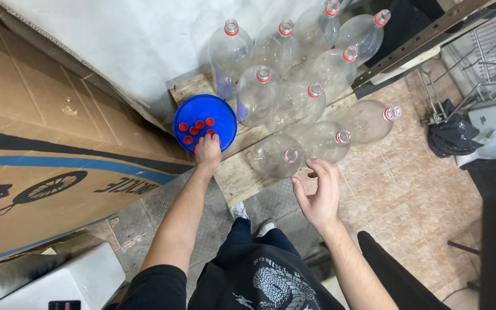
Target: The person unscrews red caps from several large clear plastic bottles and places the caps on a white plate. Then the person moves to another set of bottles and screws the red caps onto them one by one.
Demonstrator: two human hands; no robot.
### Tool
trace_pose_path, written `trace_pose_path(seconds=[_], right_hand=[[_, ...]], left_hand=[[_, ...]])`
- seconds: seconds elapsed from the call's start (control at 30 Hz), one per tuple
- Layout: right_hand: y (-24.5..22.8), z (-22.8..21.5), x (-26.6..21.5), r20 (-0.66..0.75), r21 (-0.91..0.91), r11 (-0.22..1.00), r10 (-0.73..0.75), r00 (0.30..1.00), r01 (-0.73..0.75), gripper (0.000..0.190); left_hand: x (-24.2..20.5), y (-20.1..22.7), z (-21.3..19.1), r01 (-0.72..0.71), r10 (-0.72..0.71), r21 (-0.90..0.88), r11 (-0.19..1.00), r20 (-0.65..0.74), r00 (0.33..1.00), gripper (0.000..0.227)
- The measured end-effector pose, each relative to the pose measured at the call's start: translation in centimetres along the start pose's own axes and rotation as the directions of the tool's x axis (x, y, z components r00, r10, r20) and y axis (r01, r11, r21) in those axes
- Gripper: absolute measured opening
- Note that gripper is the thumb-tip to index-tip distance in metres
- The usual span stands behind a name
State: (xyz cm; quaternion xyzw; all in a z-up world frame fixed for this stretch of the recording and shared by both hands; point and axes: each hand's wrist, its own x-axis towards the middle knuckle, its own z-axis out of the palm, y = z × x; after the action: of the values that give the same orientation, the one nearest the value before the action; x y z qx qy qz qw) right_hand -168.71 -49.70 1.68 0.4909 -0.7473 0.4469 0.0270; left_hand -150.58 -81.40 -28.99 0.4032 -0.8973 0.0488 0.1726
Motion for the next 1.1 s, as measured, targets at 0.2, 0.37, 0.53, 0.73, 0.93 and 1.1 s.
trace_pose_path(seconds=[0.2,0.37,0.53,0.73,0.93,1.1], right_hand=[[0.6,1.4,2.6,0.056,-0.076,0.996,-0.044,0.997,0.048,0.069],[2.2,2.2,3.7,0.161,0.033,0.999,-0.019,0.987,0.014,0.097],[3.6,3.1,5.0,0.284,0.141,0.990,-0.050,0.958,0.010,0.106],[7.4,6.1,3.9,0.319,0.255,0.967,-0.091,0.943,0.007,0.106],[9.3,7.6,3.6,0.322,0.214,0.972,-0.162,0.933,0.095,0.095],[9.3,7.7,3.5,0.402,0.235,0.971,-0.129,0.907,0.034,0.096]], left_hand=[[0.4,-0.5,0.3,0.009,0.031,-0.176,0.984,0.225,0.974,0.018],[3.2,1.1,-3.6,0.274,-0.115,-0.351,0.895,0.412,0.904,0.046],[5.1,7.2,-15.5,0.215,-0.141,-0.759,0.615,0.162,0.977,0.053],[5.2,16.2,-30.5,0.002,-0.152,-0.925,0.380,-0.060,0.987,0.033],[4.0,18.7,-31.0,0.065,-0.219,-0.881,0.469,-0.045,0.975,0.026],[2.4,20.7,-30.7,0.119,-0.213,-0.828,0.549,0.000,0.977,0.038]])
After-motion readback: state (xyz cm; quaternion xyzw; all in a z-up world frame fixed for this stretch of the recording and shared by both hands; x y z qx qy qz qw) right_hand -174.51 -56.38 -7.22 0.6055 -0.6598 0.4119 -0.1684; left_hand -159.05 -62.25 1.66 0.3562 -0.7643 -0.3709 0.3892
